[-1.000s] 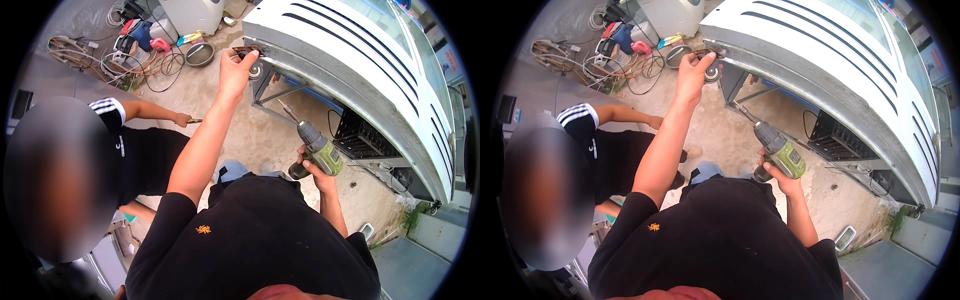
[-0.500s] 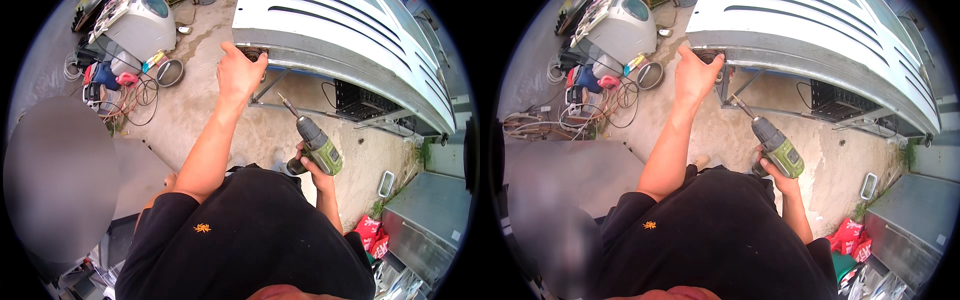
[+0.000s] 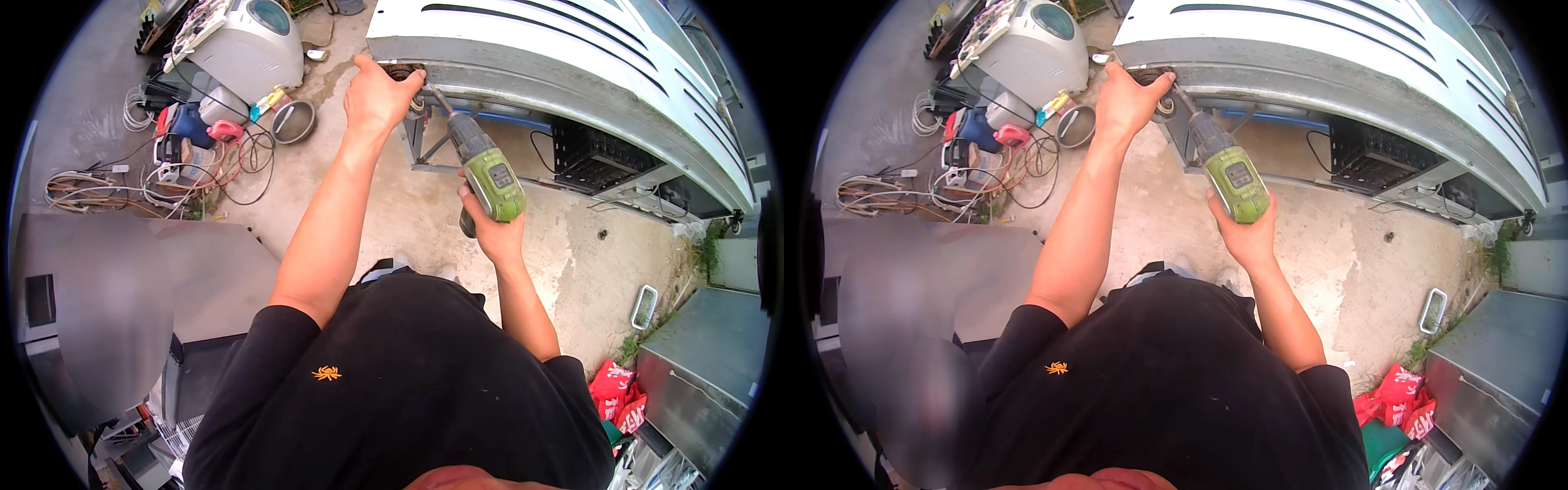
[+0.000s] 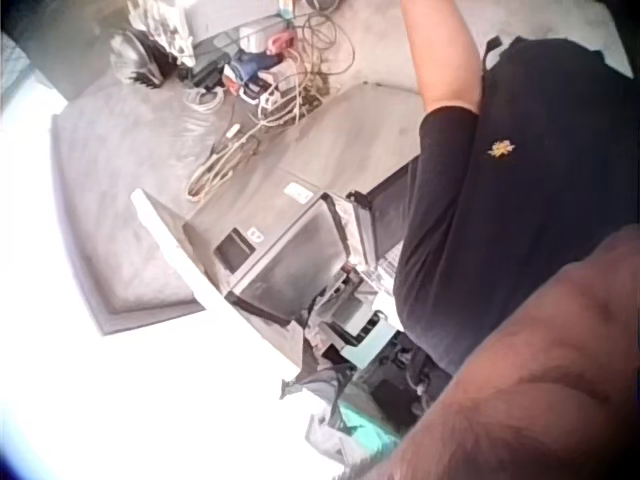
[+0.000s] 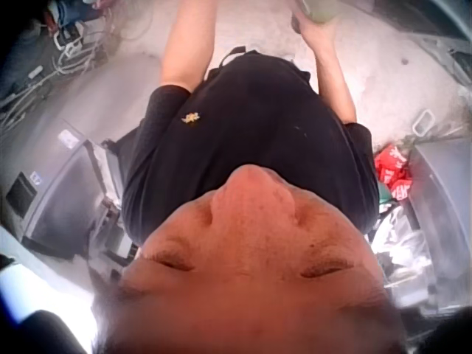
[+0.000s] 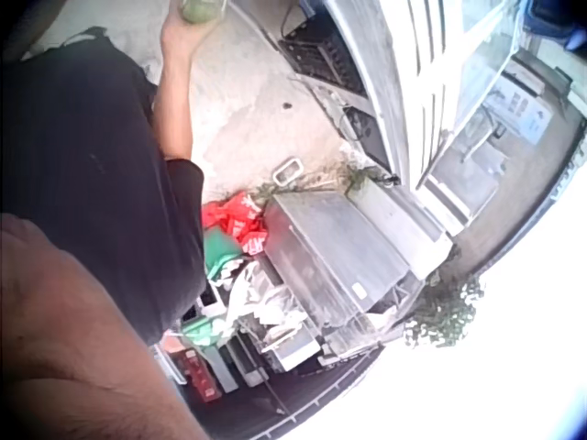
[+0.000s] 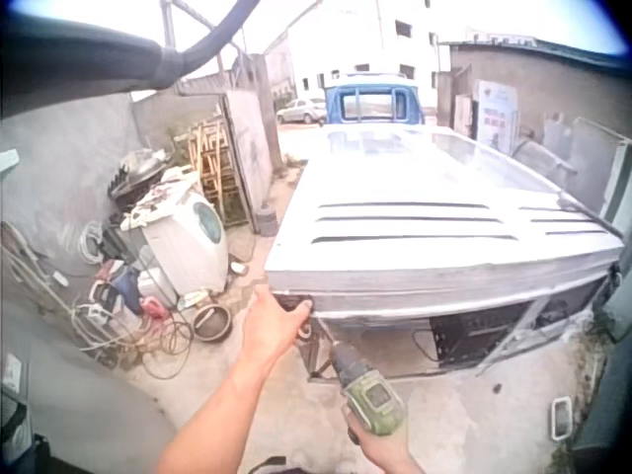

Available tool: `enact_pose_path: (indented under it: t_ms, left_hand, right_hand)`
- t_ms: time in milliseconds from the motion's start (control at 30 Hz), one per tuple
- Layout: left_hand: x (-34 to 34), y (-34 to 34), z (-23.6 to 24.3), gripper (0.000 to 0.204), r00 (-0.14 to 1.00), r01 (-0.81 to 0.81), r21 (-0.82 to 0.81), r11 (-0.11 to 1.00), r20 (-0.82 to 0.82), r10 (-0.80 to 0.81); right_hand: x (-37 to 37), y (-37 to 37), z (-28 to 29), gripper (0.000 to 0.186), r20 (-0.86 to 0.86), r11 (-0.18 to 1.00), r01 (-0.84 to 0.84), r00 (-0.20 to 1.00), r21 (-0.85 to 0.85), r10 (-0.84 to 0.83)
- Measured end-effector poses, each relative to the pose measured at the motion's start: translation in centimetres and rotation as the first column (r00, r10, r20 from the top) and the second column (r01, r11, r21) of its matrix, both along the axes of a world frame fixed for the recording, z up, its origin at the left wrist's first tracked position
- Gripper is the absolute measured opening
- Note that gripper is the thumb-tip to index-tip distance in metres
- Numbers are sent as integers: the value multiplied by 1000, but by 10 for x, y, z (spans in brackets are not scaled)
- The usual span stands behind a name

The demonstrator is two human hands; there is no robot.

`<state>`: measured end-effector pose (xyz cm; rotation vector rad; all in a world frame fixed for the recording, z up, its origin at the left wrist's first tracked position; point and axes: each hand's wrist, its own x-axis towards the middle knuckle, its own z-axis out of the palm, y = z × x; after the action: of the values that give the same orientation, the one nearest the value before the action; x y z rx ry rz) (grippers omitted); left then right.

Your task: The person uses a cordless drill to remove screws from the bottom of a white appliance, likely a refrigerator. They then use pliers to remove a metal bracket and a caster wheel from the appliance's base.

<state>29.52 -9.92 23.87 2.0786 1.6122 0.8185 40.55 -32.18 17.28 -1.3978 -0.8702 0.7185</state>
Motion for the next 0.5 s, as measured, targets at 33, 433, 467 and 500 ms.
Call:
enact_pose_path:
  t_ms: [33,433,467,500]
  left_hand:
    - [0,5,1,81,1000,5,13,1000,21,-5]
    - [-30,22,-3,47,772,434,-353,829,620,-140]
    - [-33,22,-7,47,753,437,-348,830,646,-126]
    - [-35,23,-10,45,744,438,-359,824,660,-109]
  right_hand:
    - [-1,8,-2,23,8,1000,7,1000,26,-7]
    - [-8,4,6,25,8,997,46,999,58,-47]
    - [-13,4,8,25,-5,998,38,999,44,-38]
    - [-17,4,10,27,-19,999,30,999,30,-29]
